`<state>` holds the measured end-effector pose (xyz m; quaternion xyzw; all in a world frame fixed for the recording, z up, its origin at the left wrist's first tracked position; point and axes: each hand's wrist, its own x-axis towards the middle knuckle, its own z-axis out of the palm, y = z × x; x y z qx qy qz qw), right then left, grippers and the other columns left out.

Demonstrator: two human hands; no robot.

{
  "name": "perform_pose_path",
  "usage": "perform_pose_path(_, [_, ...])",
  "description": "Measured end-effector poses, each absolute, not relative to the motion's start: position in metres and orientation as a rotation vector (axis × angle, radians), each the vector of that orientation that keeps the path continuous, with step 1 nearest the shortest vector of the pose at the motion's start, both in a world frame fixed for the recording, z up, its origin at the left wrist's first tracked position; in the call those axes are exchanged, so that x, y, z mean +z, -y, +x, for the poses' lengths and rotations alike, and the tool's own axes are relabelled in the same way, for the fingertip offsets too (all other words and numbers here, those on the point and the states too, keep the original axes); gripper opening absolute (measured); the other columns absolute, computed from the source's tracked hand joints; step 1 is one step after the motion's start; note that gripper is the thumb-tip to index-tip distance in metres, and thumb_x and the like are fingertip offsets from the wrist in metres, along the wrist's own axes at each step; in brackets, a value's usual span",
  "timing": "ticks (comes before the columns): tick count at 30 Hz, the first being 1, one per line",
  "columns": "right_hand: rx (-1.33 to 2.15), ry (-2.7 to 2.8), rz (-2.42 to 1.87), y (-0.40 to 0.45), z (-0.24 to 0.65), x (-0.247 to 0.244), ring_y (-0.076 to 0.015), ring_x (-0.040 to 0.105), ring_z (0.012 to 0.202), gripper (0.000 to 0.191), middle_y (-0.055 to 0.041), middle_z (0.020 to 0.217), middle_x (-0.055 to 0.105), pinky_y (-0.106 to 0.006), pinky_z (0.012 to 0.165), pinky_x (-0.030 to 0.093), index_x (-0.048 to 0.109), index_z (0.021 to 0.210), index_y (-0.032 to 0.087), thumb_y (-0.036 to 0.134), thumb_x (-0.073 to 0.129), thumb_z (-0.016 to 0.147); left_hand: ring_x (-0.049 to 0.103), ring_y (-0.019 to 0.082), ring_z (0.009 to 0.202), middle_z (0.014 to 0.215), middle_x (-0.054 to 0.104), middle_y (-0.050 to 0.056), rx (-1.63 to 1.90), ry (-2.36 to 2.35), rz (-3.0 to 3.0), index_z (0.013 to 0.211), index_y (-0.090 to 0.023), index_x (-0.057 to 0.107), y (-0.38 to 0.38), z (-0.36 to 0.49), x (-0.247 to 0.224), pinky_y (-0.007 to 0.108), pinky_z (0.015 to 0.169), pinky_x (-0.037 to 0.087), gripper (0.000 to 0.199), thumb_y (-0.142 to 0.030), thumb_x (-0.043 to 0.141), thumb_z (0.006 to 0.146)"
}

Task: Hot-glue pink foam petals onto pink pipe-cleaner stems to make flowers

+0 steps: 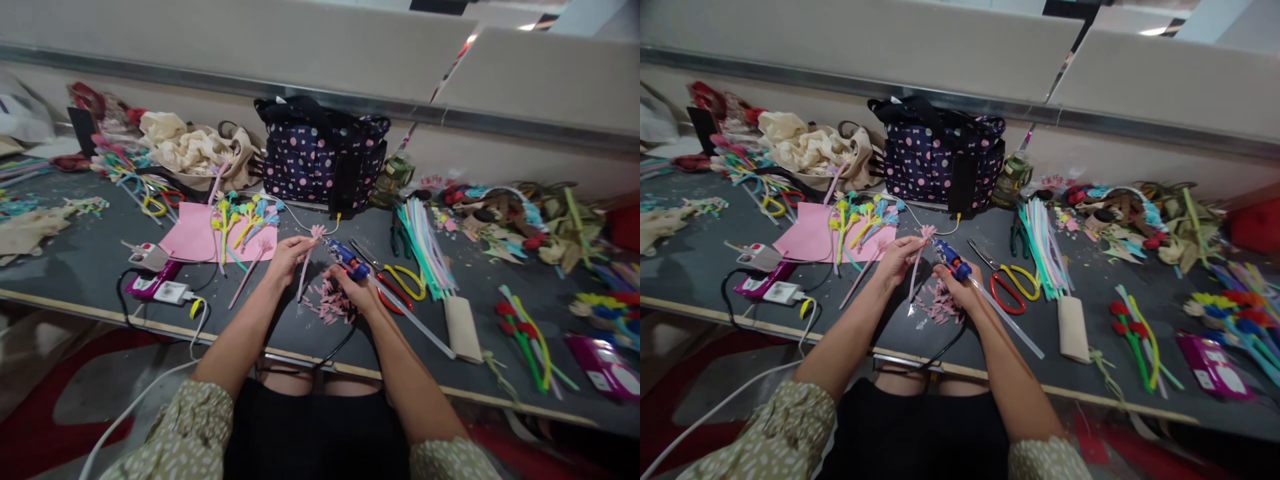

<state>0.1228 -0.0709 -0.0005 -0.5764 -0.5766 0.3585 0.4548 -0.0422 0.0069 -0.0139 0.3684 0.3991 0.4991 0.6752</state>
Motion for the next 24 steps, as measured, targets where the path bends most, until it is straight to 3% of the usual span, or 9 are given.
perform_pose_path(5, [0.895,1.415,-1.425,0.0715,0.1224,-0.0006,-0.0156,0.06,0.056,0.038,-0.0005,0.057,0.064,-0.026,0.057,0.045,0.07,0.076,0.017,0.055,0.064,0.077,0.046,0.005,0.051,0.063,0.062,0.0,1.12,-0.909,0.837,0.071,-0.014,0.072,-0.0066,-0.0412,-0.0133,0.016,0.045,0.034,0.031,-0.035,0.085,0.052])
perform_pose_path(24, [0.94,1.363,-1.443,0.0724,0.1221,-0.0011,-0.0142,0.056,0.05,0.041,-0.001,0.053,0.062,-0.026,0.052,0.043,0.068,0.071,0.018,0.058,0.064,0.076,0.046,0.004,0.05,0.061,0.06,-0.001,1.112,-0.904,0.844,0.07,-0.014,0.072,-0.0044,-0.0398,-0.0101,0.015,0.045,0.034,0.031,-0.035,0.086,0.052])
